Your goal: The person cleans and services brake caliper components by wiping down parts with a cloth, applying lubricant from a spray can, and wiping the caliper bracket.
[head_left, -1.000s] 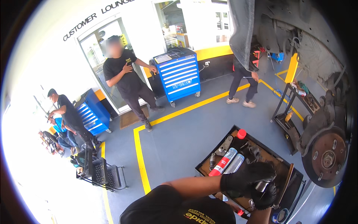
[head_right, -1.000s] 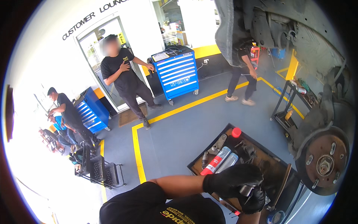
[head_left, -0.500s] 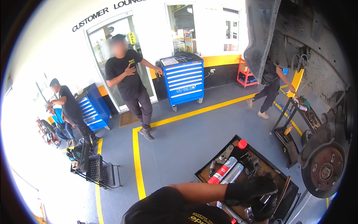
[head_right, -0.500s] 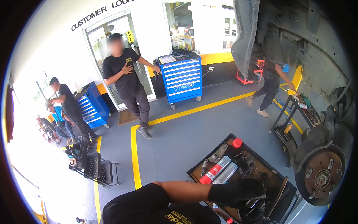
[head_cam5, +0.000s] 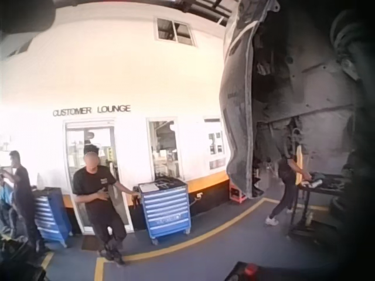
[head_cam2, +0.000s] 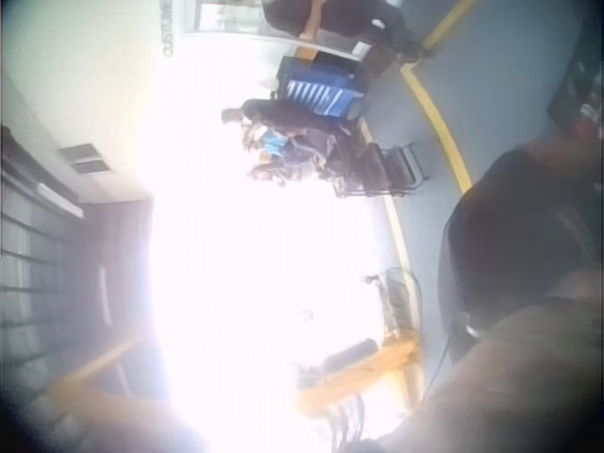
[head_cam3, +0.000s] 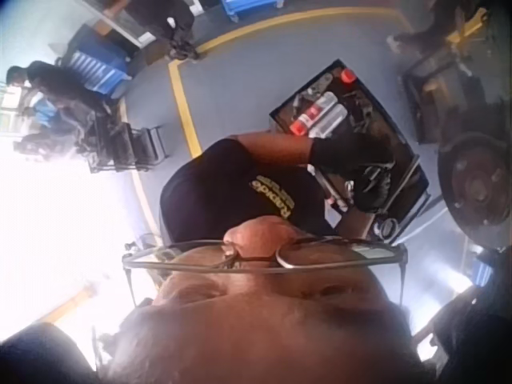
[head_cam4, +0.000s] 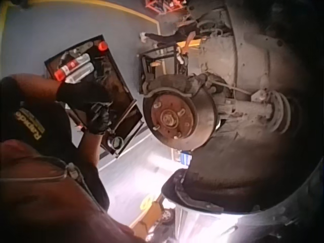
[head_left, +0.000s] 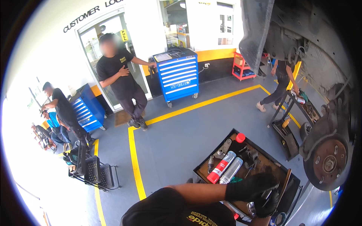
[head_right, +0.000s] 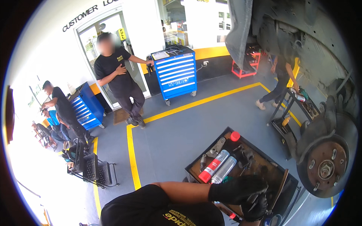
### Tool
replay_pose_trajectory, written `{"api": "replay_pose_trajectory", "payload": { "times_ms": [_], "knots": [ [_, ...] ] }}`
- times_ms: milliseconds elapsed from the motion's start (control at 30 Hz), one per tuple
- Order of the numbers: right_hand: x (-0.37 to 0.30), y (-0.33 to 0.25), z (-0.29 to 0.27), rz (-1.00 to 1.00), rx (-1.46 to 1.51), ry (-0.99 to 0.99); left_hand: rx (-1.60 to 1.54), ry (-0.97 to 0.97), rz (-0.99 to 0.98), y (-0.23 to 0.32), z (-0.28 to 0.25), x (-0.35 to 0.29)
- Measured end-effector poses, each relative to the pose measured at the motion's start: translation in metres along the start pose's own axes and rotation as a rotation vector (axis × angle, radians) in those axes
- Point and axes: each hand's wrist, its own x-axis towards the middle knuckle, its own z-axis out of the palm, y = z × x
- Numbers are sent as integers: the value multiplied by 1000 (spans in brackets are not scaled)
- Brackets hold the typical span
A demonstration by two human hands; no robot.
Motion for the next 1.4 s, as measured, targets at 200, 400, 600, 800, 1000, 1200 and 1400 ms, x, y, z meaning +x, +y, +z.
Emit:
{"api": "replay_pose_trajectory", "payload": {
  "times_ms": [200, 400, 600, 800, 1000, 1200, 1400],
  "knots": [
    [-8, -13, 8, -150, -707, 59, 145, 45, 84, -3, -1, 11],
    [-14, -14, 43, -31, -166, 81, -46, -15, 109, 11, -8, 14],
    [-17, -1, 5, -197, -556, 165, 99, -51, 91, 8, -6, 18],
    [-14, -22, 39, -85, -187, -1, -67, -8, 74, 16, -7, 24],
    [-23, -25, 40, -106, -396, -5, 95, -41, 69, 17, -2, 20],
    [-13, -28, 28, -36, -292, -18, -114, 62, 53, 16, 2, 22],
    [-26, -26, 5, -165, -414, 16, 35, -61, 38, 19, 3, 17]
  ]
}}
